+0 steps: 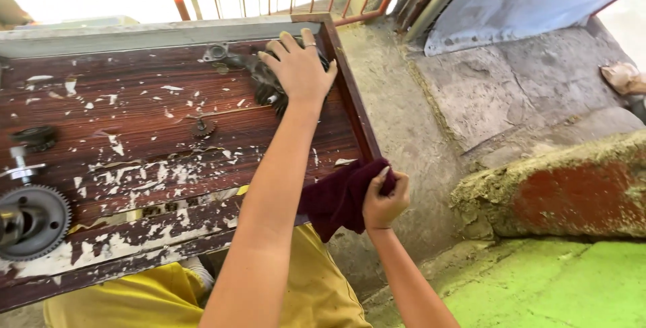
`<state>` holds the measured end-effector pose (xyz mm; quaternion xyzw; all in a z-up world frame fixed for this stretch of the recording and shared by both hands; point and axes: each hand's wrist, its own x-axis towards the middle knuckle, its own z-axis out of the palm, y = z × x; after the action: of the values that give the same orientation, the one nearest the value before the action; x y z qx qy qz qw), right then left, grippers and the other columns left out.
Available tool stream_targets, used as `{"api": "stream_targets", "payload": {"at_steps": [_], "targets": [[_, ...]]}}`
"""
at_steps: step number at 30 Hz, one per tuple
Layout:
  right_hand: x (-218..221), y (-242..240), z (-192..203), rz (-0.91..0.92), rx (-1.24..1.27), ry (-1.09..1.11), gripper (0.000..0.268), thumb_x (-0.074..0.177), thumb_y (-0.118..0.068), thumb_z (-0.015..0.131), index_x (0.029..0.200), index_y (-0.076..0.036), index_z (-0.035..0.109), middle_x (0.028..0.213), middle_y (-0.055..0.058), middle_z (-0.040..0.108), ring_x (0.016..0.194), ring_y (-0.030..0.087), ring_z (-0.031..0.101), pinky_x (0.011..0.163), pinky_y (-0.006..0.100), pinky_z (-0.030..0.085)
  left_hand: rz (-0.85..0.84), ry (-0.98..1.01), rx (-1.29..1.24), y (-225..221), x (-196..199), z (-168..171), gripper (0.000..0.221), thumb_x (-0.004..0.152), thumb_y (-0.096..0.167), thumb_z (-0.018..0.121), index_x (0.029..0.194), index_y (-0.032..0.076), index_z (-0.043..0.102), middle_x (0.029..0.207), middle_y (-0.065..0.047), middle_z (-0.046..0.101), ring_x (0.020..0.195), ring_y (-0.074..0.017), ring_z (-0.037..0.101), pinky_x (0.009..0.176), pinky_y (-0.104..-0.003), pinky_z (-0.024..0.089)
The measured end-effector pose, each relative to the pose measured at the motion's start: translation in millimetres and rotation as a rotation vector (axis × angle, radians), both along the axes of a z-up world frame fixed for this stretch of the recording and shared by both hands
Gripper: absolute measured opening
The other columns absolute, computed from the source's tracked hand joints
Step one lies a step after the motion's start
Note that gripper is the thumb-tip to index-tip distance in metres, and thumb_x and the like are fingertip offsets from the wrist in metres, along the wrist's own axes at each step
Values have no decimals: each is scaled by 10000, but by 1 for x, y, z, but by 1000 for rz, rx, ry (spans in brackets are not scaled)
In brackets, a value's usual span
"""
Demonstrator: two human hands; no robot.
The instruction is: Cleaning and inspecting motorcycle engine components including a piston and gears using a cloth
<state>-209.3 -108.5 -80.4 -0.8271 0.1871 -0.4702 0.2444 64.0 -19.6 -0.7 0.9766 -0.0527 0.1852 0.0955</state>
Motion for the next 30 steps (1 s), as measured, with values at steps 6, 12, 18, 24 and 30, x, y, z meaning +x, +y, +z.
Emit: {"api": "stream_targets", "payload": {"at_steps": [6,12,18,24,30], "targets": [[0,1,1,-2,9,-1,102,913,-87,627,949,-54,537,763,36,518,601,165,410,563,320,384,-55,99,37,3,4,1,970,871,823,444,1518,101,426,1399,-317,445,1252,-534,408,1003,-703,278],[-1,1,-1,3,-9,9,149,865,-97,637,975,-33,560,783,75,526,610,220,433,583,364,396,-209,42,-179,32,-15,8,967,889,841,401,1497,91,365,1435,-348,414,1260,-578,385,1057,-750,218],[-6,-4,-4,24,-66,-8,132,924,-23,650,964,24,533,796,101,486,638,219,396,590,359,367,-467,-155,-594,105,-58,3,527,966,365,586,1396,89,459,1471,-225,408,1395,-386,363,1175,-521,218],[-6,-14,-8,89,-105,-38,106,1048,11,567,978,44,494,813,97,462,627,209,375,583,359,364,-432,-63,-519,205,-149,-19,361,819,121,709,1166,156,611,1389,-183,473,1300,-385,453,1143,-586,291],[3,-30,-21,159,-166,-65,114,1115,-9,480,1016,47,477,861,105,496,646,197,445,583,311,441,-417,-53,-579,248,-206,-3,247,828,83,711,1066,137,674,1309,-50,596,1205,-255,554,1120,-497,292]]}}
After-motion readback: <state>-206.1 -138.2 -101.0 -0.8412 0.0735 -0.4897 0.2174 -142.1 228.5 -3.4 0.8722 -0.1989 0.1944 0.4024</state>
